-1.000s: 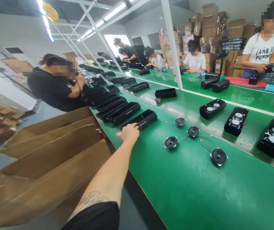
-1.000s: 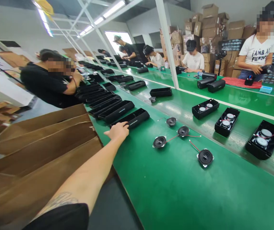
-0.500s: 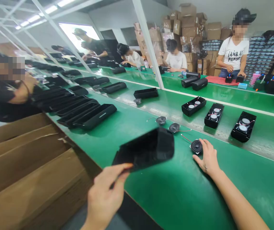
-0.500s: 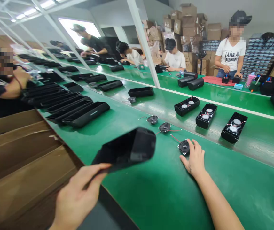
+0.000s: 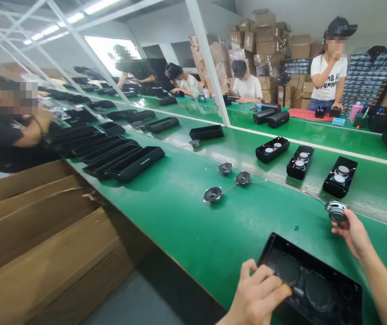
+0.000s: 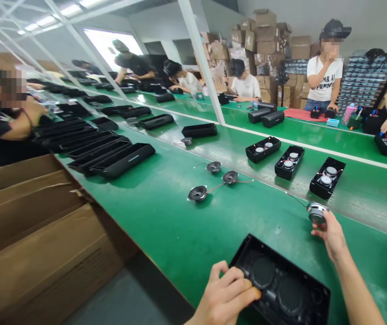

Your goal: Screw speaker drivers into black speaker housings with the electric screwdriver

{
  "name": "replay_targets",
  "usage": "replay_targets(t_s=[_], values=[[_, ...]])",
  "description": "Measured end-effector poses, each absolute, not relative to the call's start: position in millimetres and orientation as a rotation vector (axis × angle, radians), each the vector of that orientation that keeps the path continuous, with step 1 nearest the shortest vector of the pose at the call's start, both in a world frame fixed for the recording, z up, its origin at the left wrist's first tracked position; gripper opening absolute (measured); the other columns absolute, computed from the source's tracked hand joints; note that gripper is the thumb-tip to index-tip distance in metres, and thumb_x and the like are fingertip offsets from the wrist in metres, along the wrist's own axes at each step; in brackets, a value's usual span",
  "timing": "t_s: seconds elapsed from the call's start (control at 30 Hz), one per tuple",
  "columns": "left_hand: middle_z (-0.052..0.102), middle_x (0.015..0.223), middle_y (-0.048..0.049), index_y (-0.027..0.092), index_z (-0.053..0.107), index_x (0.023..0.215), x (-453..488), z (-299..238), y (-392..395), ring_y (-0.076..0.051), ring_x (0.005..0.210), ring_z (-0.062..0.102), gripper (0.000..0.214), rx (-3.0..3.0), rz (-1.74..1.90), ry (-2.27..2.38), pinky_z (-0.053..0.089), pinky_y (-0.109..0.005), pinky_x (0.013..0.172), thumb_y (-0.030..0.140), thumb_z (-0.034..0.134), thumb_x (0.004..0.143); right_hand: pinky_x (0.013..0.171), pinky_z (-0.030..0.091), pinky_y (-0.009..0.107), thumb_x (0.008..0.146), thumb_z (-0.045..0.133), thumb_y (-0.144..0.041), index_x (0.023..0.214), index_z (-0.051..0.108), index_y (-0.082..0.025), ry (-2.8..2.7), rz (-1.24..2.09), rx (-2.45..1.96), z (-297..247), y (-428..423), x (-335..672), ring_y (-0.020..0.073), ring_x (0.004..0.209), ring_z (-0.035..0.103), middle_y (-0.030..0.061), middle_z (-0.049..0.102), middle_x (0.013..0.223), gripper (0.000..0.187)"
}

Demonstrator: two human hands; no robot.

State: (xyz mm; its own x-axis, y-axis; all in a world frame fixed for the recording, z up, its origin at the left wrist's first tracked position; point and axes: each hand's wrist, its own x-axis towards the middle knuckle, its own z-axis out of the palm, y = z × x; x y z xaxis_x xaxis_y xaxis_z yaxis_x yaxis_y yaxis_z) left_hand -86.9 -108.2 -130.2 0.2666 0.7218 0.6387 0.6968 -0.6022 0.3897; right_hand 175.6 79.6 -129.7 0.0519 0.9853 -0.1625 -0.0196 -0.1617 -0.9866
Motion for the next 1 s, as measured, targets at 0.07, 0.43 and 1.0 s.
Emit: replay_targets(t_s=[0.07, 0.43, 1.0], values=[[0.072, 0.072, 0.0014, 0.03, 0.068, 0.109, -69.4, -135.0, -103.8, -0.019, 0.071, 0.058, 0.021, 2.526, 1.155, 1.32, 0.033, -0.044, 0.078, 0.019, 0.055, 0.096, 0.05, 0.049, 0.03, 0.082, 0.049, -0.074, 0.103, 0.061, -0.015, -1.004, 1.316, -1.405, -124.1, 62.7, 205.5, 0.016, 0.057, 0.054, 0.0074, 0.068, 0.079, 0.064], [0.075, 0.087, 0.0043, 0.028, 0.063, 0.12, -66.9, -99.6, -95.8, -0.017, 0.078, 0.064, 0.033, 2.775, 0.448, 1.051, 0.038, -0.037, 0.066, 0.039, 0.077, 0.092, 0.05, 0.044, 0.035, 0.09, 0.029, -0.079, 0.079, 0.061, -0.018, -1.075, 1.077, -2.007, -143.4, 39.1, 265.7, 0.0203, 0.044, 0.054, 0.009, 0.061, 0.053, 0.069], [0.047, 0.159, -0.0131, 0.021, 0.056, 0.145, -232.7, -75.1, 151.6, -0.036, 0.145, 0.046, 0.052, 2.042, 0.211, 2.18, 0.039, -0.066, 0.12, 0.04, 0.07, 0.099, 0.09, 0.057, 0.047, 0.096, 0.033, -0.069, 0.142, 0.062, -0.028, -1.963, 0.426, -1.945, -147.4, 11.3, 286.9, 0.0328, 0.127, 0.062, 0.011, 0.062, 0.142, 0.068]])
